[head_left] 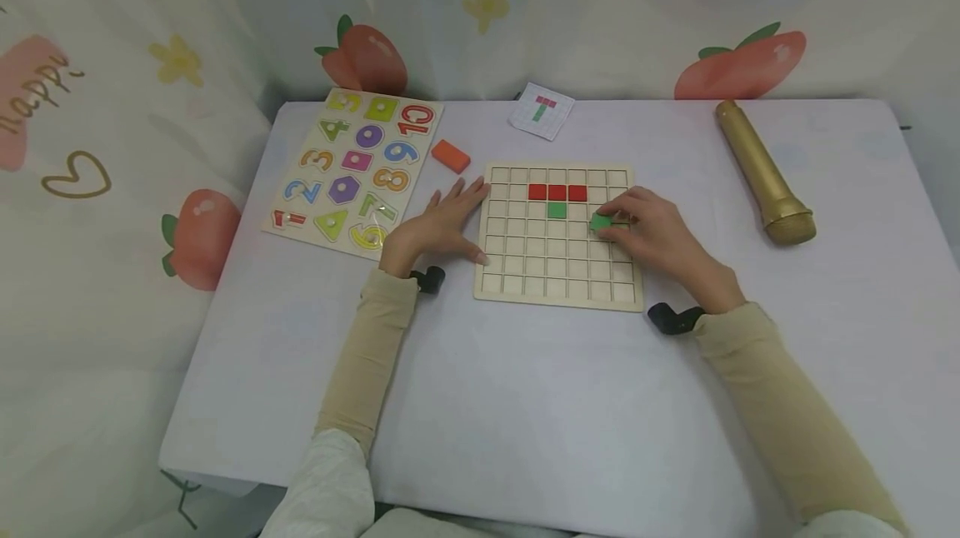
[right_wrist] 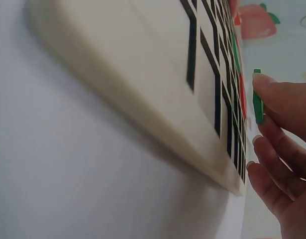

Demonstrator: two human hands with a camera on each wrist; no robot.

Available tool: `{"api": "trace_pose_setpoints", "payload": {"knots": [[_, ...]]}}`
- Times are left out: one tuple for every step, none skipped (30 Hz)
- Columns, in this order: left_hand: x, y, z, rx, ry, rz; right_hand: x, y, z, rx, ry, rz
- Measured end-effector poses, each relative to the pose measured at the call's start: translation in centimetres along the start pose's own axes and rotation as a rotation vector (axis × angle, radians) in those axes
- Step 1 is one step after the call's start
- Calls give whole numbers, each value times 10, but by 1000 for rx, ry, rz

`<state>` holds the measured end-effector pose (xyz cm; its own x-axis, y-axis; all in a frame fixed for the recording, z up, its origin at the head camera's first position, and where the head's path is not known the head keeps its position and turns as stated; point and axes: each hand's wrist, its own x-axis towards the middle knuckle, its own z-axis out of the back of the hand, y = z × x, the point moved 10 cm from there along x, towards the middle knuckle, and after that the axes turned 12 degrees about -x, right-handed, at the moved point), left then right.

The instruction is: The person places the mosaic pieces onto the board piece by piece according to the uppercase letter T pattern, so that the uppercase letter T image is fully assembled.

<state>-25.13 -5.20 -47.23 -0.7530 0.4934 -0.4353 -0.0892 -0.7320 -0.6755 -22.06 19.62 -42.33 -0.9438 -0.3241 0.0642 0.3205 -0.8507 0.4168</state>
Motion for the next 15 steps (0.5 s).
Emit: {"api": "trace_pose_setpoints", "payload": {"knots": [[0,1,0,1,0,2,2,1,-1,3,6,-3],[1,1,0,3,-1,5,4,3,-3,6,10,1],[1,2,0,3,-3,7,6,4,-5,10,12,0],[1,3,0,5,-3,8,8,6,-6,16,14,4],[1,3,0,7,-4,8,9,8,-7,22,15,5],[1,3,0,7,-5,8,11,10,-8,27,15,10],[1,4,0,7,-6,9,13,11,-10,33,16,14],[1,4,0,7,-6,9,14,13,-11,36,20,17],[1,4,1,6,-6,8,15,15,-12,40,22,18],[1,4,1,6,-5,7,16,16,-13,40,26,20],[1,4,0,4,-4,6,17,17,-15,40,30,23],[1,4,0,3,-4,5,18,18,-16,37,35,25],[1,4,0,4,-2,4,19,19,-17,35,39,26],[1,4,0,2,-1,3,20,20,-18,34,45,27],[1,4,0,1,-2,2,20,21,-19,34,49,28]]}}
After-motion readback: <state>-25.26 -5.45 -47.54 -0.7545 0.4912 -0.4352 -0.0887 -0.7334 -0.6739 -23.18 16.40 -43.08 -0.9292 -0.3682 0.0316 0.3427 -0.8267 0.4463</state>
